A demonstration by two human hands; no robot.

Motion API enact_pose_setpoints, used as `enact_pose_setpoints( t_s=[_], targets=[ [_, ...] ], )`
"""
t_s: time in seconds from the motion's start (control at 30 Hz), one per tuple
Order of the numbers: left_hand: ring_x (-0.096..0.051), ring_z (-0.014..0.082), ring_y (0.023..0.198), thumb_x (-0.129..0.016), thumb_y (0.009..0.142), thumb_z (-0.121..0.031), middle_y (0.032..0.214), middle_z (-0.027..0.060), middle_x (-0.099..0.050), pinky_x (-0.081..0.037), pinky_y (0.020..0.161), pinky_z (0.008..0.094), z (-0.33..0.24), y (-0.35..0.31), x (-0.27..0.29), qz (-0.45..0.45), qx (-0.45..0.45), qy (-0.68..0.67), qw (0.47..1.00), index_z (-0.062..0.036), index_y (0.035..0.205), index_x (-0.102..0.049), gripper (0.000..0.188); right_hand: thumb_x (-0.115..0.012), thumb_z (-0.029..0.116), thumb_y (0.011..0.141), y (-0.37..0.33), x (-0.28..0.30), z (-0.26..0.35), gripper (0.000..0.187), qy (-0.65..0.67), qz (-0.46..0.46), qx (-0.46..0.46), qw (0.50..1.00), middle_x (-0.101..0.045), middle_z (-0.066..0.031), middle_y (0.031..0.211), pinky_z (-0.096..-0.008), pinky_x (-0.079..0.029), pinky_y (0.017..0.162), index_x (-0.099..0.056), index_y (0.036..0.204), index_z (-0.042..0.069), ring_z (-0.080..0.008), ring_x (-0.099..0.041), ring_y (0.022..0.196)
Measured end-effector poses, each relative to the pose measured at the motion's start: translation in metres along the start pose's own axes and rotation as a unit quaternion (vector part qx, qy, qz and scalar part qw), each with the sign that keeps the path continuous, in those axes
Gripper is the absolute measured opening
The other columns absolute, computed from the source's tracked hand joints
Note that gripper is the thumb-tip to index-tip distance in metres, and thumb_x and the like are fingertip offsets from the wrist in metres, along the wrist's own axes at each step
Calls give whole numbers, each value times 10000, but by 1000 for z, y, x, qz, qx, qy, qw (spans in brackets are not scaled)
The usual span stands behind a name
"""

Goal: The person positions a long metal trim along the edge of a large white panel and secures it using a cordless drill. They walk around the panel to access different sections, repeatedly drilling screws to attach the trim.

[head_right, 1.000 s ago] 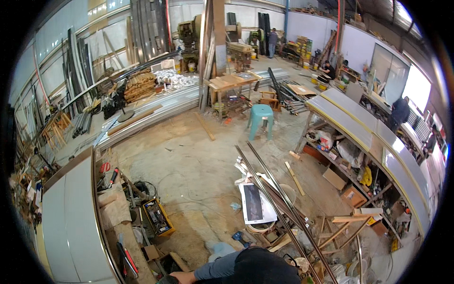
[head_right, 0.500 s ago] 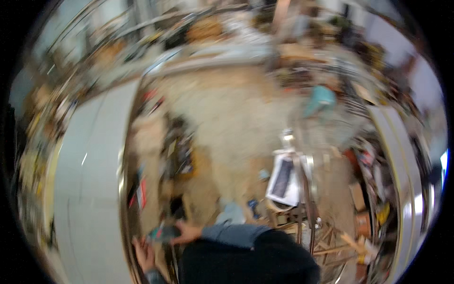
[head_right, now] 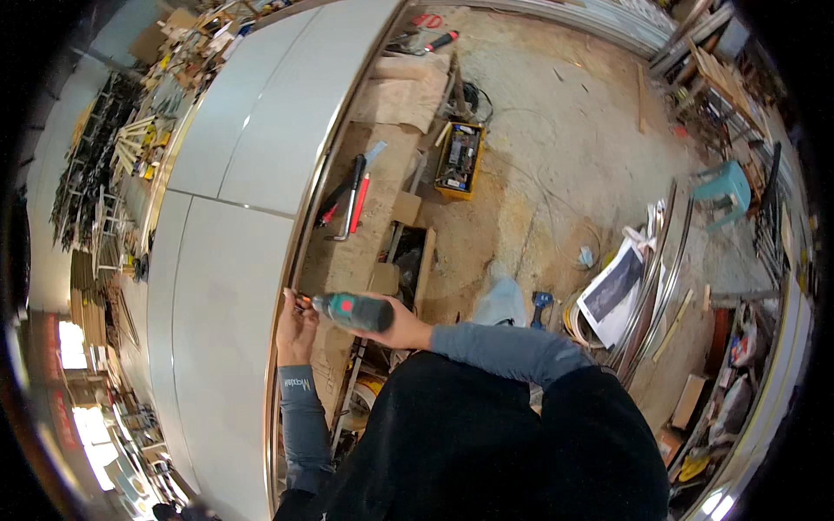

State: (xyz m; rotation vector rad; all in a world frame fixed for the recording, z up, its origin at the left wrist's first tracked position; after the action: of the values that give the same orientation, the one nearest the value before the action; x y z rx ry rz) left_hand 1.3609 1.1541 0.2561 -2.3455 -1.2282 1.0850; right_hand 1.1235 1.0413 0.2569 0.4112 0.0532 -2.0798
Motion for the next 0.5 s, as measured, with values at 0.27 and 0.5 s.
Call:
enact_pose_setpoints(
  t_s=[0.27, 0.5],
  targets=[
    [-371, 58, 614, -608, 1074, -256, 720, -68, -405, -312, 524, 221, 3, 53, -27, -37, 34, 96, 994, -116, 1151, -654, 166, -813, 228, 932, 10, -38, -42, 197, 449, -159, -295, 829, -738, -40, 977, -352, -565, 641, -700, 1048, 115, -161, -670, 795],
    [-267, 45, 553, -626, 1063, -284, 687, -98, -311, -237, 477, 228, 7, 57, -21, -105, 44, 165, 980, -156, 1154, -682, 167, -799, 237, 936, 5, -58, -63, 206, 509, -155, -346, 773, -710, -41, 896, -338, -539, 656, -647, 1015, 124, -152, -641, 693]
  ],
)
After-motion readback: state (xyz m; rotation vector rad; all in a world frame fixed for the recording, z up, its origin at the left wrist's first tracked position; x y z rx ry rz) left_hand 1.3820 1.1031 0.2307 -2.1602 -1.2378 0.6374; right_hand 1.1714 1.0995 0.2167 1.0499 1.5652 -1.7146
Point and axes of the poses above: each hand's wrist, its own y-axis towards the middle knuckle, its own x-axis out of the back of the hand, z = x × y, the point moved 4 cm from there along y, towards the middle knuckle
